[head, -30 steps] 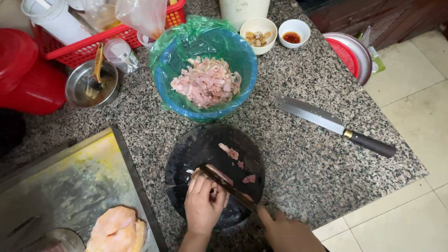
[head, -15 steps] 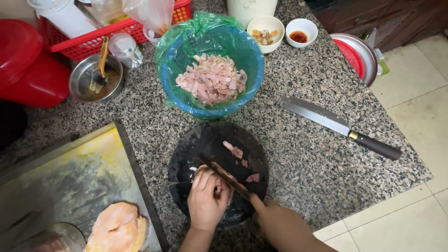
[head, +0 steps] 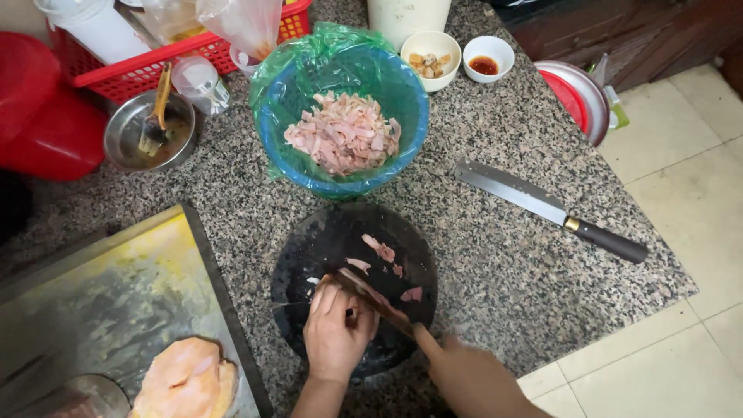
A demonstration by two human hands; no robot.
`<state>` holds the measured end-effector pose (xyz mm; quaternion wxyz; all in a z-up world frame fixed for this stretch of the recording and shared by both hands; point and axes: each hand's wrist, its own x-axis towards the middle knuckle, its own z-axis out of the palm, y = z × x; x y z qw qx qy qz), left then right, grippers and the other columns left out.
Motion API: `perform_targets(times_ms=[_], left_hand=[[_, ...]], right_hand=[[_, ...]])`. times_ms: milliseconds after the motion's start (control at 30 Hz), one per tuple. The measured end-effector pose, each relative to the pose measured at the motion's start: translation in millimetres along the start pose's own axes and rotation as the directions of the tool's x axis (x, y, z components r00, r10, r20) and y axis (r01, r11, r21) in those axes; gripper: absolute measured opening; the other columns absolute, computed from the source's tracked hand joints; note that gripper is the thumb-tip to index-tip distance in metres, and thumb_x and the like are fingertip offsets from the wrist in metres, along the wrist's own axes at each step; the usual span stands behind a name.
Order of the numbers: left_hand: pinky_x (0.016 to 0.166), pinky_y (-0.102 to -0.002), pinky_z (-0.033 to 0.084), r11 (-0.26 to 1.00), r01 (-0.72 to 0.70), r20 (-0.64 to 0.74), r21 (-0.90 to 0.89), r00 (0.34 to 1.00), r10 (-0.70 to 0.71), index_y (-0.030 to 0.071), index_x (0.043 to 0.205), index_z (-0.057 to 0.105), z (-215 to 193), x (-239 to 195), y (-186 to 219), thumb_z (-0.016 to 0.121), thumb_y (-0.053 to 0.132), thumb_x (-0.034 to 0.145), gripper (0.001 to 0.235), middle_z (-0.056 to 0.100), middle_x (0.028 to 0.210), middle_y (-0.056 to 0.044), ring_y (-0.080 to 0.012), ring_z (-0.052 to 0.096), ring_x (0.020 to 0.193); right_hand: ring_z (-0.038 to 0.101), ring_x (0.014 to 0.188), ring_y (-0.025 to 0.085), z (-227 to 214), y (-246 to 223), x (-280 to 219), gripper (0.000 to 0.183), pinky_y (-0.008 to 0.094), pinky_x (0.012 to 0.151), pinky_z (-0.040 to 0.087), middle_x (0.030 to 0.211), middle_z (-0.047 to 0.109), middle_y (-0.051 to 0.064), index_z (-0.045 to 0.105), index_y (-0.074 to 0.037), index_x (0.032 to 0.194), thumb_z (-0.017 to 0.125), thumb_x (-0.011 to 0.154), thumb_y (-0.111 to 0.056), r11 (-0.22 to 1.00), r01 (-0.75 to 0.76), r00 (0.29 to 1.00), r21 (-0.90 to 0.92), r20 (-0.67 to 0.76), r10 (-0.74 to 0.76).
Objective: The person slices thin pieces of meat from a vertical rotisserie using a long knife. They then transfer the sliced meat to a black cutting board and chop it into smaller pieces, placing the chopped meat into a blue bowl.
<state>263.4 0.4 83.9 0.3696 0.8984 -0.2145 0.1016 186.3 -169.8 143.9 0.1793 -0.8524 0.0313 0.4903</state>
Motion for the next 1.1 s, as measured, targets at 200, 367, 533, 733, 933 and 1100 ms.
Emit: perform_targets(times_ms=[200, 367, 533, 733, 933, 1100], left_hand=[[0.073, -0.033, 0.046, 0.999, 0.033, 0.010, -0.004, 0.999, -0.033, 0.008, 0.069, 0.051, 4, -3, -1, 0.056, 0.011, 0.071, 0.006, 0.055, 0.077, -0.005, -0.0254, 0.055, 0.080], [0.085, -0.034, 0.045, 0.999, -0.004, 0.000, -0.033, 1.000, 0.004, 0.007, 0.072, 0.053, 3, 1, 1, 0.055, 0.010, 0.073, 0.004, 0.058, 0.086, -0.006, -0.0274, 0.055, 0.095], [0.090, -0.037, 0.043, 0.999, -0.032, -0.007, -0.041, 0.999, 0.032, 0.005, 0.070, 0.049, 2, 2, 0, 0.054, 0.010, 0.072, 0.007, 0.055, 0.083, -0.010, -0.0324, 0.054, 0.098], [0.085, -0.035, 0.044, 0.998, -0.017, 0.001, -0.063, 1.000, 0.017, 0.008, 0.072, 0.051, 0, 0, 2, 0.055, 0.009, 0.070, 0.004, 0.059, 0.088, -0.007, -0.0289, 0.056, 0.095], [0.082, -0.035, 0.048, 0.997, 0.081, 0.045, 0.018, 0.996, -0.081, 0.008, 0.087, 0.061, 6, -8, -4, 0.055, 0.016, 0.076, 0.015, 0.060, 0.101, -0.006, -0.0270, 0.055, 0.104], [0.086, -0.036, 0.046, 0.999, 0.032, 0.009, -0.031, 0.999, -0.032, 0.007, 0.085, 0.058, 2, -3, -1, 0.054, 0.012, 0.076, 0.012, 0.061, 0.095, -0.008, -0.0300, 0.055, 0.103]], right_hand=[[0.057, 0.087, 0.039, 6, 4, 2, 0.059, 0.052, 0.071, 0.044, 0.105, 0.051, 0.013, 0.012, -0.030, 0.140, 0.038, 0.087, -0.023, 0.999, -0.020, 1.000, 0.030, 0.008, 0.020], [0.062, 0.069, 0.042, 8, -14, 43, 0.048, 0.054, 0.059, 0.048, 0.092, 0.055, 0.015, 0.025, -0.020, 0.132, 0.040, 0.086, -0.014, 0.990, 0.064, 0.936, -0.125, -0.336, -0.103], [0.061, 0.071, 0.043, 22, 6, 29, 0.064, 0.056, 0.057, 0.047, 0.092, 0.058, 0.018, 0.014, -0.020, 0.142, 0.042, 0.085, -0.014, 0.987, 0.086, 0.962, -0.138, -0.246, -0.118], [0.064, 0.061, 0.042, 13, -17, 67, 0.045, 0.053, 0.050, 0.050, 0.085, 0.058, 0.014, 0.031, -0.020, 0.128, 0.045, 0.085, -0.016, 0.984, 0.083, 0.883, -0.155, -0.447, -0.145], [0.060, 0.070, 0.045, -2, -8, 7, 0.051, 0.058, 0.057, 0.045, 0.094, 0.054, 0.016, 0.023, -0.020, 0.133, 0.040, 0.086, -0.014, 0.993, 0.091, 0.966, -0.069, -0.236, -0.105], [0.058, 0.083, 0.036, 5, 9, -10, 0.069, 0.048, 0.070, 0.045, 0.101, 0.050, 0.013, 0.001, -0.034, 0.145, 0.043, 0.091, -0.035, 0.999, -0.044, 0.996, 0.032, 0.077, 0.041]])
